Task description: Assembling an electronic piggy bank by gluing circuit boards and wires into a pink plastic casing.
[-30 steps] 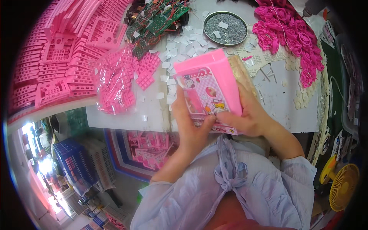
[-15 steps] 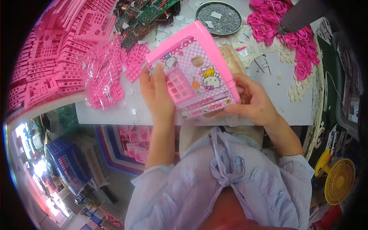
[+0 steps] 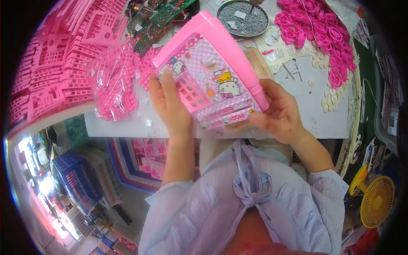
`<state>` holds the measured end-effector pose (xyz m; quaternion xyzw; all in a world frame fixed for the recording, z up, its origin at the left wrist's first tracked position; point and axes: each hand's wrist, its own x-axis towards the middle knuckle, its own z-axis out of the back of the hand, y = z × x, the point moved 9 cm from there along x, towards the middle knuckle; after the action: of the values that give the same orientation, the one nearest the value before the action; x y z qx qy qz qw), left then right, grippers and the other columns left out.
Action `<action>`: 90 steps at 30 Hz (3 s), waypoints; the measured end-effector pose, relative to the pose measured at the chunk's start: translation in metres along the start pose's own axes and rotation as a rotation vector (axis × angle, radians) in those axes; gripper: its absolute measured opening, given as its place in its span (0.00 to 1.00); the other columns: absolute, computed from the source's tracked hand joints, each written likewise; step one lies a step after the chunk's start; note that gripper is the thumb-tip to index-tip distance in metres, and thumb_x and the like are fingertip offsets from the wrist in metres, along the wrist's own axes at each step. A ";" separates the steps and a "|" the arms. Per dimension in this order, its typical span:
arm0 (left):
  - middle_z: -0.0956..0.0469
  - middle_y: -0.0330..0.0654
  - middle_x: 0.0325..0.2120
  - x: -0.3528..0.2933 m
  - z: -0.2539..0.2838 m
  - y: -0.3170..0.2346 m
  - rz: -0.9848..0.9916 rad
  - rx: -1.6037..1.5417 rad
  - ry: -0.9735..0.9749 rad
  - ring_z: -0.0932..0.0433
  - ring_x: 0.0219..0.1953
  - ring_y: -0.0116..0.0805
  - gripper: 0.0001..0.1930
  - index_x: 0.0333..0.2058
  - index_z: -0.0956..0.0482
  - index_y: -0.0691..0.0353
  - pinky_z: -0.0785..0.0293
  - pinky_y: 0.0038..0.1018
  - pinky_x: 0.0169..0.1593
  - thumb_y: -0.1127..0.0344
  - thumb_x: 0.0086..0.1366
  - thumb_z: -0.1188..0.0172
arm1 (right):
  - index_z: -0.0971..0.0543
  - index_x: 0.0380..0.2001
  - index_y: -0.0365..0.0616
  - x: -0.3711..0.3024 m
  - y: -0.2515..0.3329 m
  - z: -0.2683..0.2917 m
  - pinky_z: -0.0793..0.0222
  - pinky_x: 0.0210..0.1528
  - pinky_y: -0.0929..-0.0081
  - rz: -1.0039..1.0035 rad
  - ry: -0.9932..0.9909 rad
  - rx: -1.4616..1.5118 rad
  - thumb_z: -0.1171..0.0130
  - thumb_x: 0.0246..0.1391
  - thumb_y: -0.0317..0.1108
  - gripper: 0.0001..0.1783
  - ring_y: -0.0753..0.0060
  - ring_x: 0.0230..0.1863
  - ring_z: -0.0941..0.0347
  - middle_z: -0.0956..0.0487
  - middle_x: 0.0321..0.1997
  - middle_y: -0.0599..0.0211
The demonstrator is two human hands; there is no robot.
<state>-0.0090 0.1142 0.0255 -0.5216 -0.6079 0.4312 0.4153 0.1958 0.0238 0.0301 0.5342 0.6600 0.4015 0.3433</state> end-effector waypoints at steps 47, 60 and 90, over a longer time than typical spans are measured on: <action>0.23 0.34 0.28 -0.009 -0.008 -0.014 -0.229 0.188 -0.057 0.24 0.28 0.21 0.20 0.41 0.25 0.65 0.27 0.18 0.32 0.53 0.79 0.58 | 0.27 0.53 0.30 -0.013 -0.003 -0.002 0.23 0.51 0.76 0.094 -0.183 -0.059 0.38 0.59 0.20 0.19 0.75 0.49 0.22 0.20 0.50 0.61; 0.24 0.35 0.28 0.020 -0.027 -0.044 -0.191 0.334 0.132 0.28 0.31 0.21 0.23 0.41 0.22 0.66 0.30 0.24 0.34 0.51 0.79 0.56 | 0.26 0.54 0.30 -0.015 -0.015 0.026 0.21 0.53 0.69 -0.017 -0.201 0.089 0.38 0.56 0.20 0.22 0.69 0.50 0.21 0.19 0.51 0.57; 0.22 0.47 0.50 -0.053 -0.074 0.005 -0.652 0.997 0.763 0.25 0.52 0.52 0.18 0.43 0.19 0.60 0.30 0.43 0.55 0.68 0.52 0.30 | 0.18 0.54 0.51 0.070 0.015 0.055 0.35 0.66 0.55 0.431 0.554 -1.514 0.37 0.41 0.36 0.30 0.49 0.69 0.38 0.35 0.73 0.57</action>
<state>0.0693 0.0685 0.0387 -0.1753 -0.2751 0.2991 0.8967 0.2373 0.1036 0.0177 0.1554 0.1554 0.9104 0.3506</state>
